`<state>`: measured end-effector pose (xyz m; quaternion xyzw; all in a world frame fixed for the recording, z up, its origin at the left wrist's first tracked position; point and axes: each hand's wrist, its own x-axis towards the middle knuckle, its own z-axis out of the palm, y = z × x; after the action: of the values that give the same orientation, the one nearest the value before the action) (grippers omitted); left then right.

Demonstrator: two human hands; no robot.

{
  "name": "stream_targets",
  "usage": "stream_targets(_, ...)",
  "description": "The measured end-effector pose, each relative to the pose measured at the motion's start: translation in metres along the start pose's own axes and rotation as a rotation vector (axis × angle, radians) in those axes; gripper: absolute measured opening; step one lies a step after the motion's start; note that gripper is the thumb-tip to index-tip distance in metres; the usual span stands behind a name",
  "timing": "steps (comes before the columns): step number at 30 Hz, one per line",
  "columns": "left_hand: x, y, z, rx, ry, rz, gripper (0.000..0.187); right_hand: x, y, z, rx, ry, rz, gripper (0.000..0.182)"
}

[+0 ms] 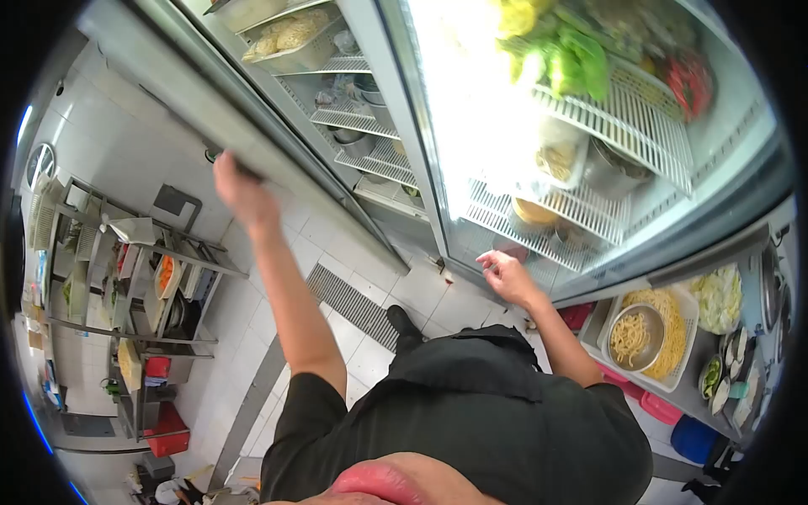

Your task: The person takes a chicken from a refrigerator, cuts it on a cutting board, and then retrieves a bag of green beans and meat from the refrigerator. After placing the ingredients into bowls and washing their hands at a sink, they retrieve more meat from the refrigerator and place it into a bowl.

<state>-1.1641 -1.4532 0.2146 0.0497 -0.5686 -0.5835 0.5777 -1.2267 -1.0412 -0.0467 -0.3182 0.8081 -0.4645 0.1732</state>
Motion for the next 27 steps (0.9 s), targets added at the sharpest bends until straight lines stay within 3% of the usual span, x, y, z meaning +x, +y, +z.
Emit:
stream_targets(1,0.000,0.004,-0.032,0.056,0.075,-0.024,0.026,0.012,-0.013,0.003,0.019,-0.044,0.030,0.030)
stream_targets(2,0.005,-0.001,-0.070,0.140,0.097,0.082,0.027,0.024,-0.022,0.008,0.037,-0.092,0.040,0.030)
stream_targets(3,0.004,0.016,-0.091,0.158,0.174,0.013,0.030,0.041,-0.035,0.012,0.020,-0.090,0.045,0.030)
stream_targets(5,0.019,0.029,-0.147,0.137,0.284,-0.046,0.038,0.078,-0.070,0.019,-0.031,-0.125,-0.141,0.030)
stream_targets(7,0.042,0.033,-0.180,0.179,0.362,0.070,0.043,0.119,-0.120,0.026,-0.097,-0.132,-0.105,0.037)
stream_targets(9,0.074,0.011,-0.264,0.357,0.277,0.073,0.055,0.177,-0.153,0.041,-0.025,-0.081,-0.209,0.041)
stream_targets(11,0.099,0.013,-0.285,0.432,0.280,0.125,0.067,0.239,-0.200,0.048,-0.192,0.080,-0.345,0.044)
stream_targets(12,0.114,0.012,-0.295,0.455,0.315,0.088,0.062,0.270,-0.233,0.050,-0.206,0.208,-0.515,0.043)
stream_targets(16,0.159,-0.002,-0.349,0.400,0.311,0.048,0.047,0.394,-0.308,0.034,-0.627,0.720,-0.622,0.036)
stream_targets(19,0.184,-0.014,-0.385,0.342,0.314,-0.019,0.061,0.488,-0.320,-0.005,-0.956,0.960,-0.482,0.035)
stream_targets(21,0.193,-0.022,-0.398,0.316,0.424,0.004,0.056,0.527,-0.342,-0.029,-1.092,0.921,-0.188,0.036)
stream_targets(23,0.201,-0.031,-0.419,0.273,0.491,-0.047,0.064,0.590,-0.322,-0.079,-1.204,0.605,0.245,0.039)
stream_targets(25,0.207,-0.036,-0.430,0.298,0.562,-0.059,0.067,0.653,-0.262,-0.138,-1.327,0.917,-0.110,0.033)
stream_targets(27,0.213,-0.040,-0.437,0.266,0.478,0.028,0.067,0.648,-0.295,-0.145,-1.411,0.790,0.032,0.038)
